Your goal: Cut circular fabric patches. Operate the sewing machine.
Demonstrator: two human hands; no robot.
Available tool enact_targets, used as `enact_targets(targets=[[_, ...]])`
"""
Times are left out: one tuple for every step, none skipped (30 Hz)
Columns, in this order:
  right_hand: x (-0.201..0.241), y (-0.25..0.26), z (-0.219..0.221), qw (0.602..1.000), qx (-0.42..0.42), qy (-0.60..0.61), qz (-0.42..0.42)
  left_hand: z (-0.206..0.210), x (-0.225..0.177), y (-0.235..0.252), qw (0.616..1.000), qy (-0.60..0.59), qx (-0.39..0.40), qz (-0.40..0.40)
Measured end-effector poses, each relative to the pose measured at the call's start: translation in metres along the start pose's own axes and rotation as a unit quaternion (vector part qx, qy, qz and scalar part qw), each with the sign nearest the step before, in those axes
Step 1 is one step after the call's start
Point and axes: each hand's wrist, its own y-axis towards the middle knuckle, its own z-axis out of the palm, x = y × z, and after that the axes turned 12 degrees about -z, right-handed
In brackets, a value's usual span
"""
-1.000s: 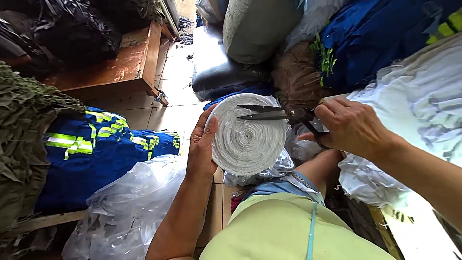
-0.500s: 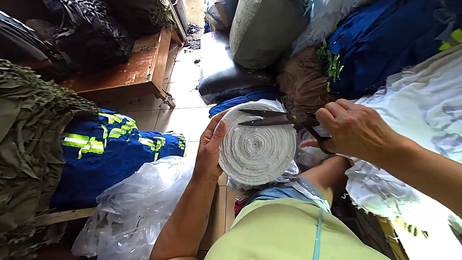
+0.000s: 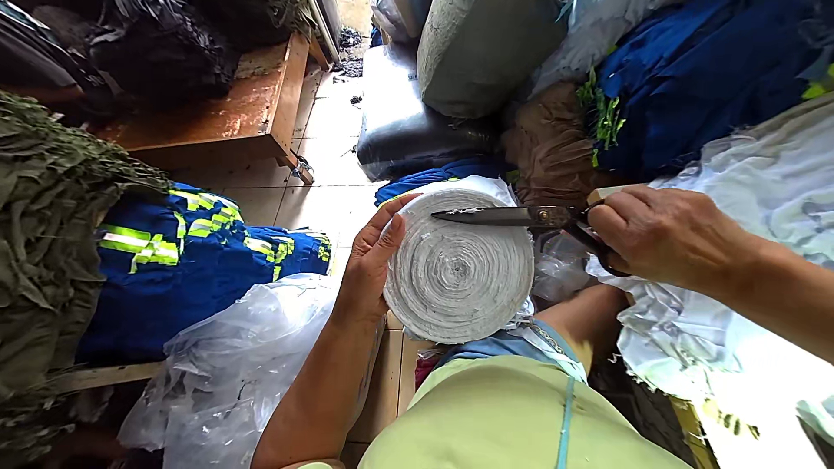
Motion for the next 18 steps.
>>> enact_targets(targets=[[-0.003,-0.001,-0.001,1.000,-0.001,-0.001,0.003,0.000,0.000,0.000,1.000,0.002,0.000,-0.003],[-0.007,-0.001,-0.003,1.000,-0.004,0.004,0.015,0.000,-0.001,0.001,1.000,0.001,-0.002,-0.007],[-0.010,-0.001,-0.004,0.999,-0.006,0.010,0.031,-0.001,-0.001,0.002,1.000,-0.003,-0.003,-0.010],[-0.012,-0.002,-0.004,0.999,-0.004,0.011,0.046,-0.001,-0.001,0.002,1.000,-0.006,-0.005,-0.013],[-0.013,-0.003,-0.004,0.999,-0.003,0.014,0.052,-0.002,-0.001,0.003,1.000,-0.008,-0.008,-0.013],[-0.014,-0.003,-0.003,0.999,0.001,0.016,0.050,-0.002,-0.002,0.004,1.000,-0.006,-0.010,-0.012],[-0.014,-0.003,-0.001,0.999,0.001,0.018,0.045,-0.002,-0.004,0.005,1.000,-0.002,-0.012,-0.013],[-0.014,-0.002,0.002,0.999,-0.002,0.020,0.041,-0.003,-0.004,0.005,1.000,0.001,-0.011,-0.014],[-0.012,0.000,0.005,0.999,-0.005,0.023,0.039,-0.003,-0.005,0.006,1.000,0.003,-0.008,-0.016],[-0.010,0.002,0.007,0.999,-0.007,0.022,0.037,-0.003,-0.004,0.006,1.000,0.003,-0.006,-0.019],[-0.009,0.005,0.009,0.999,-0.009,0.019,0.035,-0.003,-0.004,0.006,1.000,0.002,-0.006,-0.023],[-0.009,0.008,0.010,0.999,-0.011,0.012,0.032,-0.002,-0.004,0.007,1.000,-0.001,-0.007,-0.026],[-0.009,0.010,0.010,0.999,-0.014,0.002,0.028,-0.002,-0.004,0.007,1.000,-0.005,-0.010,-0.029],[-0.009,0.012,0.010,1.000,-0.018,-0.006,0.025,-0.001,-0.004,0.008,0.999,-0.006,-0.015,-0.032],[-0.010,0.013,0.010,0.999,-0.021,-0.013,0.021,0.001,-0.004,0.008,0.999,-0.010,-0.019,-0.033],[-0.011,0.012,0.009,0.999,-0.024,-0.019,0.016,0.002,-0.005,0.009,0.999,-0.008,-0.019,-0.032],[-0.012,0.012,0.009,0.999,-0.027,-0.018,0.010,0.002,-0.005,0.009,0.999,-0.002,-0.017,-0.032],[-0.013,0.011,0.008,0.999,-0.029,-0.013,0.002,0.002,-0.006,0.009,0.999,0.008,-0.012,-0.035]])
